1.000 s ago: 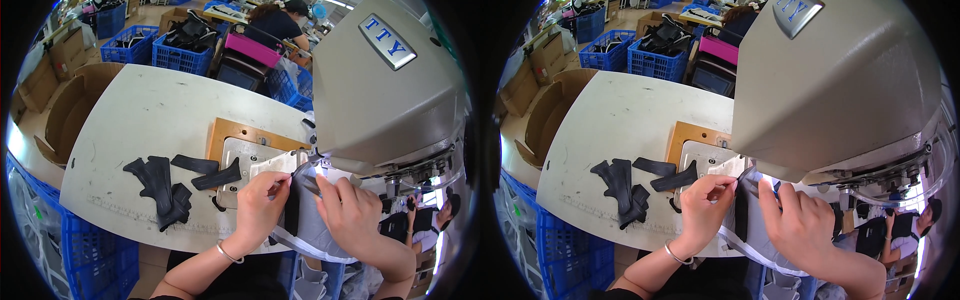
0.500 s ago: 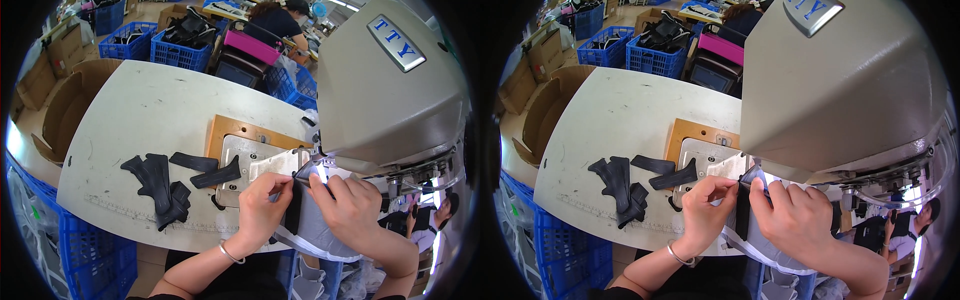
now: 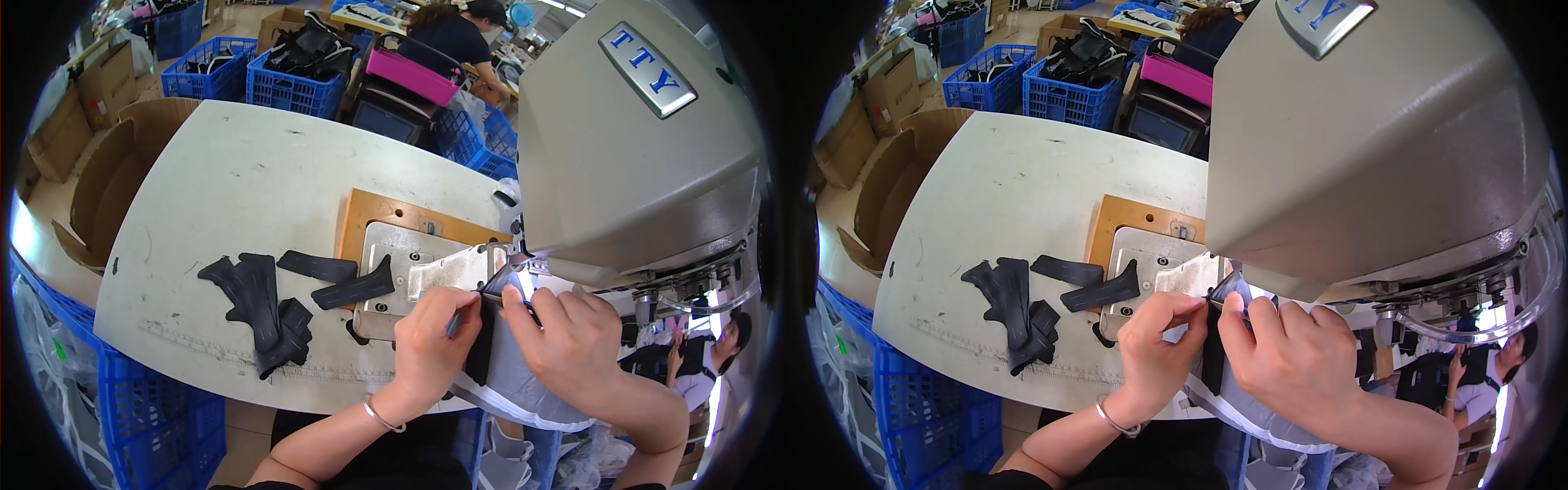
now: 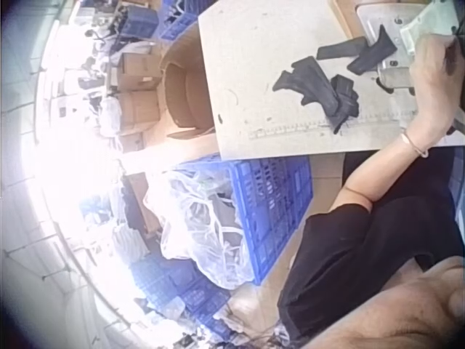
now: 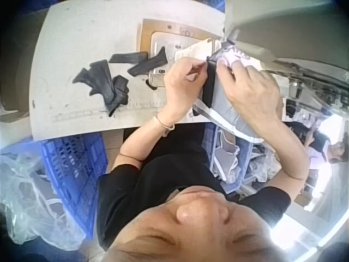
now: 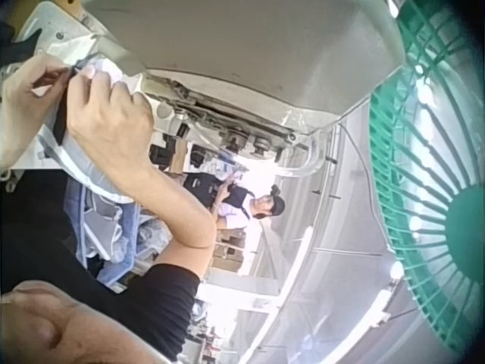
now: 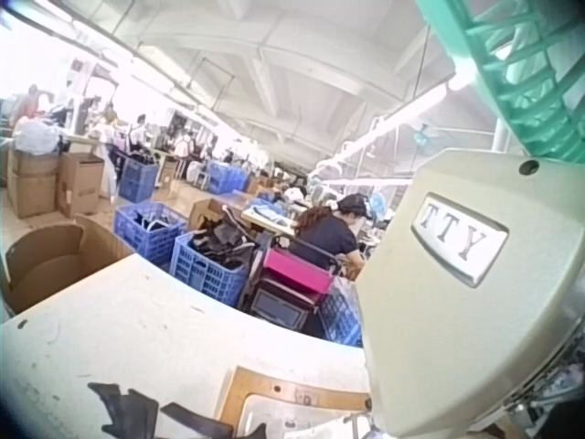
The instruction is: Sewing components of a shoe upper together using an industrial sewing machine.
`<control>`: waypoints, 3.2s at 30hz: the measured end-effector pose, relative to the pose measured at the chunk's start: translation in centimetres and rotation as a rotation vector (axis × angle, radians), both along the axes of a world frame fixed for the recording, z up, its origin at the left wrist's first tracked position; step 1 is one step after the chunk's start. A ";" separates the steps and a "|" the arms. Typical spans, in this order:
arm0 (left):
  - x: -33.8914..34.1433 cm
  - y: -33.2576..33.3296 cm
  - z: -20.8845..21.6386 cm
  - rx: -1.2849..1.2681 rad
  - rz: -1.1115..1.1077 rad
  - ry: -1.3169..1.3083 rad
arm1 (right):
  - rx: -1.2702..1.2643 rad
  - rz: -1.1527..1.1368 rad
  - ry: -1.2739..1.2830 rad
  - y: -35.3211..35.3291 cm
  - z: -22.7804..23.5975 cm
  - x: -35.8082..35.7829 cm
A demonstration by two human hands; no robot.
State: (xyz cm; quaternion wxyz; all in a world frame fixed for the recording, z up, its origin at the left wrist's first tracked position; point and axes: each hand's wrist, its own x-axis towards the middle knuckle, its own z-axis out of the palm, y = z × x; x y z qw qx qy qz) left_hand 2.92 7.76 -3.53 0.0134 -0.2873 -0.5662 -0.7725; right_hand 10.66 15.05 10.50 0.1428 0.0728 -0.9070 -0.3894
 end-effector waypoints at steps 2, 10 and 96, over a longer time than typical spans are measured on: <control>0.0 -0.1 0.1 -0.010 0.001 0.020 | 0.008 0.007 0.004 0.0 0.0 -0.1; -0.3 -0.1 -0.2 0.007 -0.030 0.015 | 0.018 0.013 -0.036 0.1 0.3 0.1; -0.2 -1.0 -0.1 -0.145 0.076 0.171 | 0.006 0.029 0.014 0.1 -0.6 0.2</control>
